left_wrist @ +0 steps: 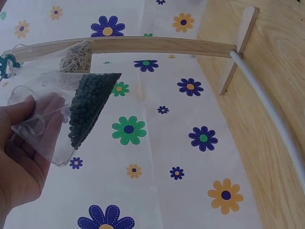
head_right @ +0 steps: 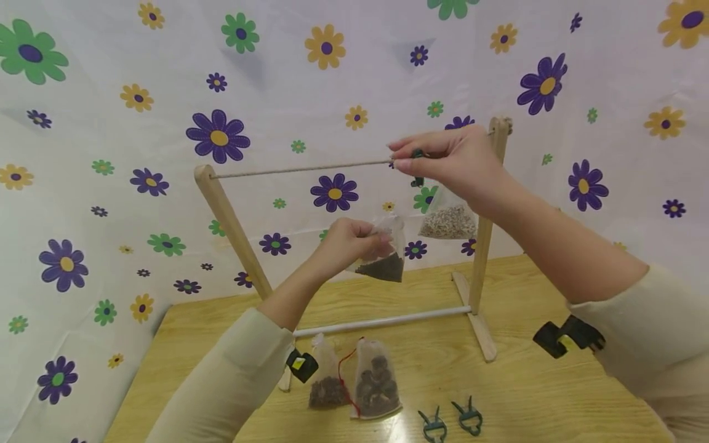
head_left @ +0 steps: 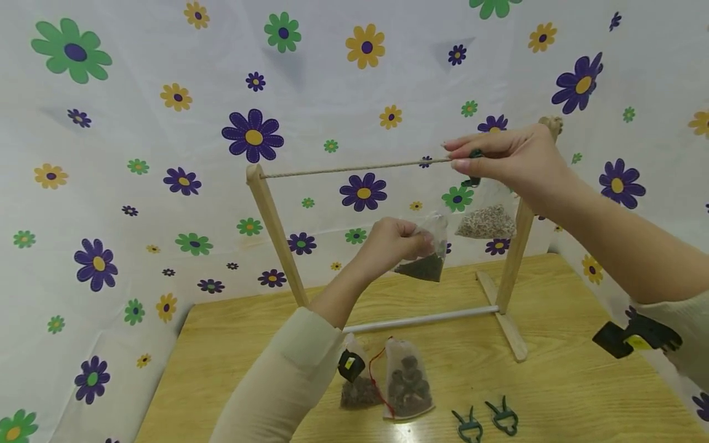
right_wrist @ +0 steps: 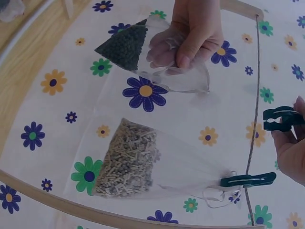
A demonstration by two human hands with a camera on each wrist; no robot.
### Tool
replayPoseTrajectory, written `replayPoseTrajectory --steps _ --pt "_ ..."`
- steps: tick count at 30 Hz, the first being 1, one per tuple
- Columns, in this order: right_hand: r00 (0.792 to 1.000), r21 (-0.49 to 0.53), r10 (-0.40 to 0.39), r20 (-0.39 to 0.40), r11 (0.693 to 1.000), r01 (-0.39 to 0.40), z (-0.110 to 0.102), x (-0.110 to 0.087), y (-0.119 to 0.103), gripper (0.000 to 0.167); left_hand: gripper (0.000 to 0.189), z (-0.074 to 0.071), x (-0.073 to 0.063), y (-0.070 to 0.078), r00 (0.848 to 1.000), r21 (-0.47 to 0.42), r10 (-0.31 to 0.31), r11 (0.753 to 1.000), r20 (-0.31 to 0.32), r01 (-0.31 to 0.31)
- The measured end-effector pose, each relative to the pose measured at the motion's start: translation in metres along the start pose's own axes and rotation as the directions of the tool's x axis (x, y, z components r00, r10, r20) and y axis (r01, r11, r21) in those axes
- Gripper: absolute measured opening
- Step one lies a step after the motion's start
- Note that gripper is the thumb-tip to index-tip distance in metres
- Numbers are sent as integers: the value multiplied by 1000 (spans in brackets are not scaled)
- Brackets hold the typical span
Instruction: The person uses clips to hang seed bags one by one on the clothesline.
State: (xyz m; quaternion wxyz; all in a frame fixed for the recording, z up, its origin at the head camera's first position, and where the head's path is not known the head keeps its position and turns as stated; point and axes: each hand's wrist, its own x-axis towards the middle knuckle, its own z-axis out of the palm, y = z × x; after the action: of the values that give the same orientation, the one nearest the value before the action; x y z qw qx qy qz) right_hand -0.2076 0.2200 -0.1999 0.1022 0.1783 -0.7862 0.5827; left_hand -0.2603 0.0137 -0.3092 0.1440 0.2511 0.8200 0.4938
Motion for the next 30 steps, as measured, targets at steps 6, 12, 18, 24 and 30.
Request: replayPoseTrajectory --steps 6,12,18,24,30 --pt "997 -81 79 9 994 -78 -5 21 -7 28 22 -2 8 11 1000 25 13 1000 -2 -13" --pt "987 -141 142 71 981 -131 -4 36 -7 28 23 -3 19 23 999 16 30 999 -18 -30" --pt "976 -128 177 130 979 -160 -1 43 -5 22 21 -4 27 34 995 -10 45 999 -93 -46" --pt "966 -198 203 160 965 -170 -4 47 -3 24 23 -8 30 40 991 -7 75 997 -108 -76" --pt "961 -253 219 172 952 -171 -3 49 -3 29 22 -15 30 46 990 12 73 997 -117 -72"
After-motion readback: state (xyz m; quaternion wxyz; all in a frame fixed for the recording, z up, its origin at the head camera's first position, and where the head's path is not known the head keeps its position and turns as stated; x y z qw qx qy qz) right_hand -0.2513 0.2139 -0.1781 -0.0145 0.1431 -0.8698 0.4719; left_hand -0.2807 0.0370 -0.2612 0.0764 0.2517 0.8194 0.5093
